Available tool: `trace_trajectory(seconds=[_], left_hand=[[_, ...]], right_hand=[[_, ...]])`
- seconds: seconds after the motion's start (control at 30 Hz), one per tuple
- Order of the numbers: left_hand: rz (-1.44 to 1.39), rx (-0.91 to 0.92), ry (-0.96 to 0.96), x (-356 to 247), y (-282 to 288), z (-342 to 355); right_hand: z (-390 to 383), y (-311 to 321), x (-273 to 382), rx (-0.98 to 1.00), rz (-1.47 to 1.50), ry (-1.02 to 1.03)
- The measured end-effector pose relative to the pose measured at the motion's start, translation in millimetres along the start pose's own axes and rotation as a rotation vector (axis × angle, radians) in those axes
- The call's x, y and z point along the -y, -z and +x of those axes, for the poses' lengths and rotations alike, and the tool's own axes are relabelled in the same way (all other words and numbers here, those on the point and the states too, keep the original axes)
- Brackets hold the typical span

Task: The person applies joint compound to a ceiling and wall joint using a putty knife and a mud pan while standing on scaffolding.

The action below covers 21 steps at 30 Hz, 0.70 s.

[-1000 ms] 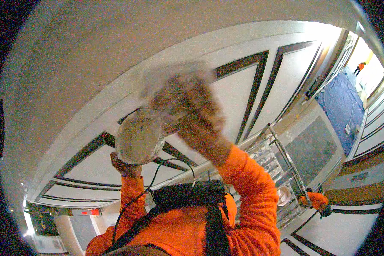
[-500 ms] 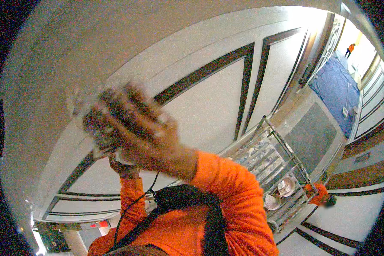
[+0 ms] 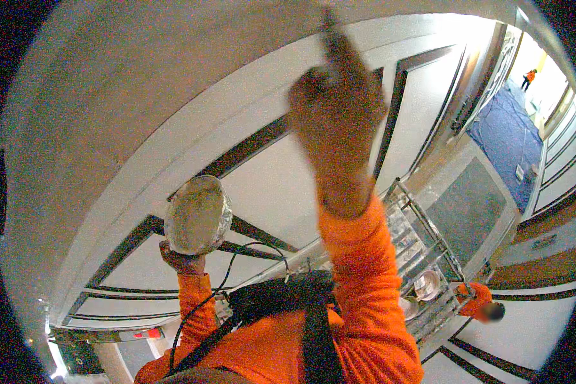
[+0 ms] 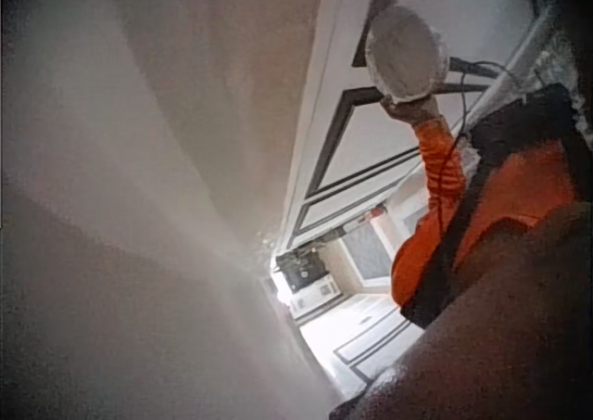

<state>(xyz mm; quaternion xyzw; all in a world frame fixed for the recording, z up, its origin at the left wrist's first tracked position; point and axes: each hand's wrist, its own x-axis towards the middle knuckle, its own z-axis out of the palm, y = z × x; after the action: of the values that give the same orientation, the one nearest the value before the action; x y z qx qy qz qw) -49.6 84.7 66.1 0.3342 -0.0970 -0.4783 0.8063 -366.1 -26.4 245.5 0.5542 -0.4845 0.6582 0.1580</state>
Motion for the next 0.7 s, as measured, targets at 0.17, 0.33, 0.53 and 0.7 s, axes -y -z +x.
trace_trajectory(seconds=[0.17, 0.33, 0.53, 0.7], left_hand=[[-0.115, 0.123, 0.148, 1.7, -3.1, -0.6], [-0.201, 0.229, 0.292, 4.5, -13.7, -3.6], [0.022, 0.014, 0.072, 16.1, -22.7, -16.7], [0.023, 0.053, 0.041, 27.2, -20.7, -13.0]], right_hand=[[-52.5, 2.0, 91.9, 0.258, 0.166, 0.123], [-88.0, 5.0, 102.7, 0.461, 0.518, 0.288], [-39.8, -45.3, -38.6, 0.106, 0.190, 0.686], [-24.9, -40.7, -156.8, -0.063, 0.107, 0.573]])
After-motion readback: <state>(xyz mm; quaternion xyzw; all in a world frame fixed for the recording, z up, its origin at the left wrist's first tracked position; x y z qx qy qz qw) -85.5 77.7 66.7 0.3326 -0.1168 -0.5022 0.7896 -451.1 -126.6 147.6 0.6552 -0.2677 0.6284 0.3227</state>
